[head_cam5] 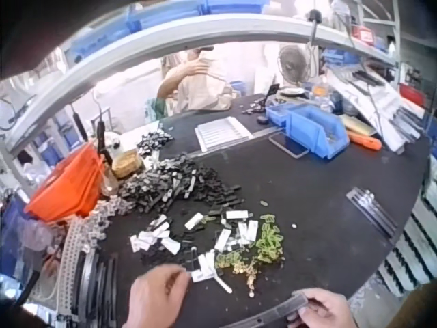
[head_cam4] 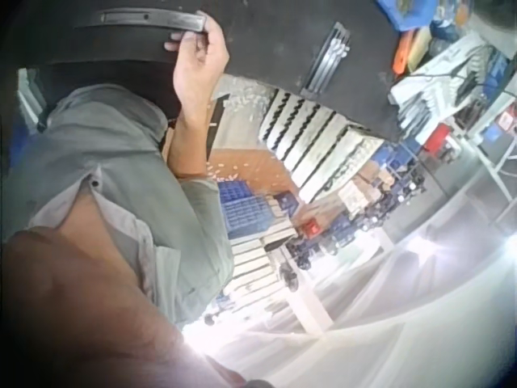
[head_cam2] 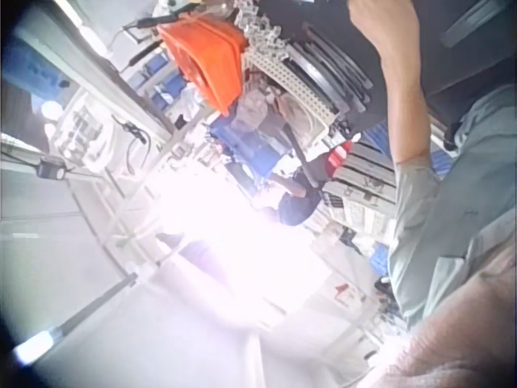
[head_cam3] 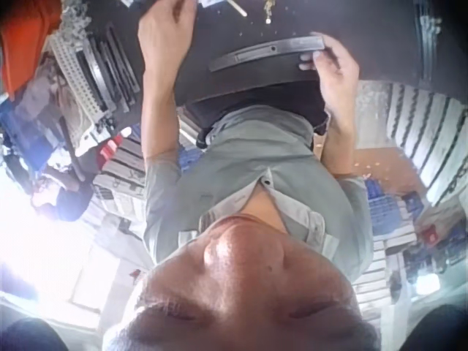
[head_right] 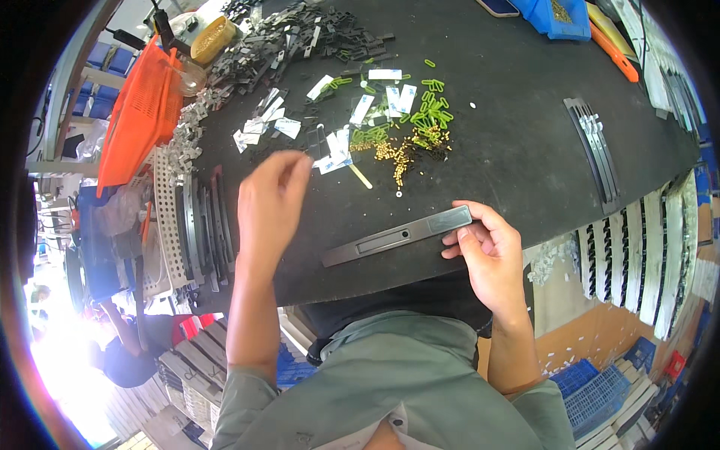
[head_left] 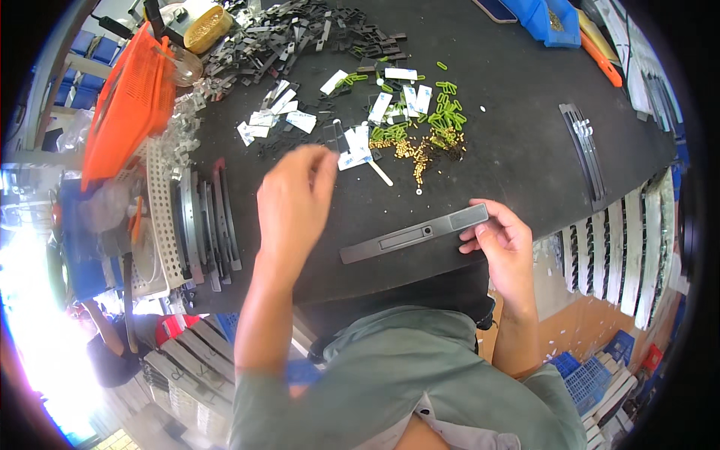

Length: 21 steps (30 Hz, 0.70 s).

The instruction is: Manually assembling small metal components and plastic parts at a workbench.

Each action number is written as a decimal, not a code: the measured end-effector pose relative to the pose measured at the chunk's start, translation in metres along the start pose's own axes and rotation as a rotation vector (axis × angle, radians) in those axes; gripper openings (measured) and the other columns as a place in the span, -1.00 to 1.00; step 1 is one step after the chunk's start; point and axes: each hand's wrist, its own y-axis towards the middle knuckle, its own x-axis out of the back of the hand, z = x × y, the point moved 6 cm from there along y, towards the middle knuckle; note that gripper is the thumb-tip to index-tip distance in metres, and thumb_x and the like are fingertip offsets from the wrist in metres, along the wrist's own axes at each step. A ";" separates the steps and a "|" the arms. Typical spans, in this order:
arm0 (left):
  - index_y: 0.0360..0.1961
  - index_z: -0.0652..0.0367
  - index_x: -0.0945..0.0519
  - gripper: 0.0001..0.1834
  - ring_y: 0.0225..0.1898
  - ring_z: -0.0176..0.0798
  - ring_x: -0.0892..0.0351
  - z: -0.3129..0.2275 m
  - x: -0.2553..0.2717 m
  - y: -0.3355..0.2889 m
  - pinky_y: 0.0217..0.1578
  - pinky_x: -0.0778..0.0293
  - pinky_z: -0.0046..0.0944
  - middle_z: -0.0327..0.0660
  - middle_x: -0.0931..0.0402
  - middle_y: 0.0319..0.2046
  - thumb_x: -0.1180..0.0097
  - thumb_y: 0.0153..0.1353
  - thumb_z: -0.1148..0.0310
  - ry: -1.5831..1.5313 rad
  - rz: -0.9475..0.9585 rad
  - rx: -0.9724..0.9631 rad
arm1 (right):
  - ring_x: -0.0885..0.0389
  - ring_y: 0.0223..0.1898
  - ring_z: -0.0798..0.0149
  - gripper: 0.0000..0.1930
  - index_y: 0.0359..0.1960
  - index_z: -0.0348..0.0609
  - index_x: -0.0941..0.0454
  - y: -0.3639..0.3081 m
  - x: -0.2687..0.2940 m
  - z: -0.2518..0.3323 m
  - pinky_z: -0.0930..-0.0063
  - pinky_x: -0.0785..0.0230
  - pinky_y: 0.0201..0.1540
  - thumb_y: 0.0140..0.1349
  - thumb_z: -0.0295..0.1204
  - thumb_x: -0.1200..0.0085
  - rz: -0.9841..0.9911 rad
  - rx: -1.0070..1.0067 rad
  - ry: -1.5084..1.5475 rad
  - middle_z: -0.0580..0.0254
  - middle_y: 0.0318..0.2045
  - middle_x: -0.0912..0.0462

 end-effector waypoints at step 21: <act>-0.17 0.27 -0.44 -0.75 -0.18 -0.30 -0.66 -0.034 -0.031 -0.096 -0.17 -0.60 -0.31 -0.06 -0.64 -0.16 -0.28 0.24 0.64 -1.137 0.307 0.214 | -0.53 -0.51 0.47 -0.88 -0.20 -0.37 -0.58 -0.019 -0.079 0.047 0.52 -0.40 -0.43 0.36 -0.52 -0.18 0.095 0.271 -0.231 0.14 -0.47 -0.65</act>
